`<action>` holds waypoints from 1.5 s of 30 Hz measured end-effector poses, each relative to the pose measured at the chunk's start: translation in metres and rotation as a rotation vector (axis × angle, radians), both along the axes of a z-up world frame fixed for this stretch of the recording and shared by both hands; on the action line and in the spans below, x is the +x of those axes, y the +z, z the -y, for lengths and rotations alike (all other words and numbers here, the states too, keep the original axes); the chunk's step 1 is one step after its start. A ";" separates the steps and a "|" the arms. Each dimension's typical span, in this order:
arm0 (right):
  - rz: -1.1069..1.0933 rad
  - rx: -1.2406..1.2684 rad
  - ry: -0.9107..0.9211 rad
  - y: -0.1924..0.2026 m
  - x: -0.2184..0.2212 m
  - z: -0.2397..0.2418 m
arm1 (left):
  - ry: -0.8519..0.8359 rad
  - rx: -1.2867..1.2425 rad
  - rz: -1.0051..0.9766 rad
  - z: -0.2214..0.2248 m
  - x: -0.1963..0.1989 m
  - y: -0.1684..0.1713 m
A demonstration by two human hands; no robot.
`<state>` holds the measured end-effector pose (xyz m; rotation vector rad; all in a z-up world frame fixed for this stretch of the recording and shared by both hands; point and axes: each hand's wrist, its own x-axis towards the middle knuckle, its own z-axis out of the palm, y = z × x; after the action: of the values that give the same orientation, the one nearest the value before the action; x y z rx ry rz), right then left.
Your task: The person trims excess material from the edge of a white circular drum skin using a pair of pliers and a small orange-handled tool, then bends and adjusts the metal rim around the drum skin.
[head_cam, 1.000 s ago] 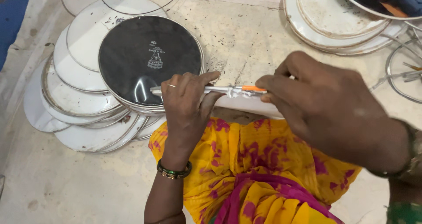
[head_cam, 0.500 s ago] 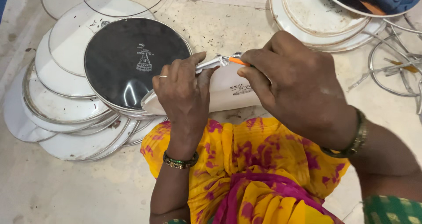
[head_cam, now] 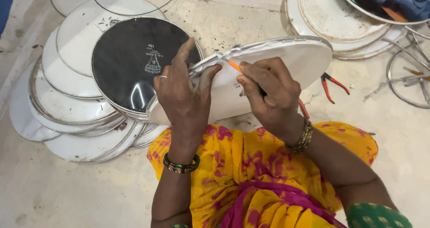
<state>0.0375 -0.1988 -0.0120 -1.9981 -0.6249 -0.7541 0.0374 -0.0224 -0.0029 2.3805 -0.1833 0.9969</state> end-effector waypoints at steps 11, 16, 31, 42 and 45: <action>-0.171 0.389 0.230 -0.048 0.020 -0.011 | 0.033 0.011 -0.004 -0.003 0.002 -0.002; -0.822 0.905 0.639 -0.042 0.033 0.003 | -0.011 0.016 -0.018 -0.005 0.003 -0.003; -0.633 0.332 0.035 -0.053 -0.019 0.163 | 0.065 0.055 0.180 -0.071 0.019 -0.019; -0.848 -0.116 -0.659 -0.194 -0.014 0.282 | -0.032 -0.652 -0.060 -0.038 0.059 -0.099; -0.875 0.098 -0.525 -0.192 -0.008 0.261 | -0.054 -0.689 -0.110 -0.005 0.052 -0.108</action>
<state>0.0291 -0.4602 -0.2036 -2.1532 0.4498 -0.1254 0.0892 -0.0170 -0.1109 1.7779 0.1232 0.7420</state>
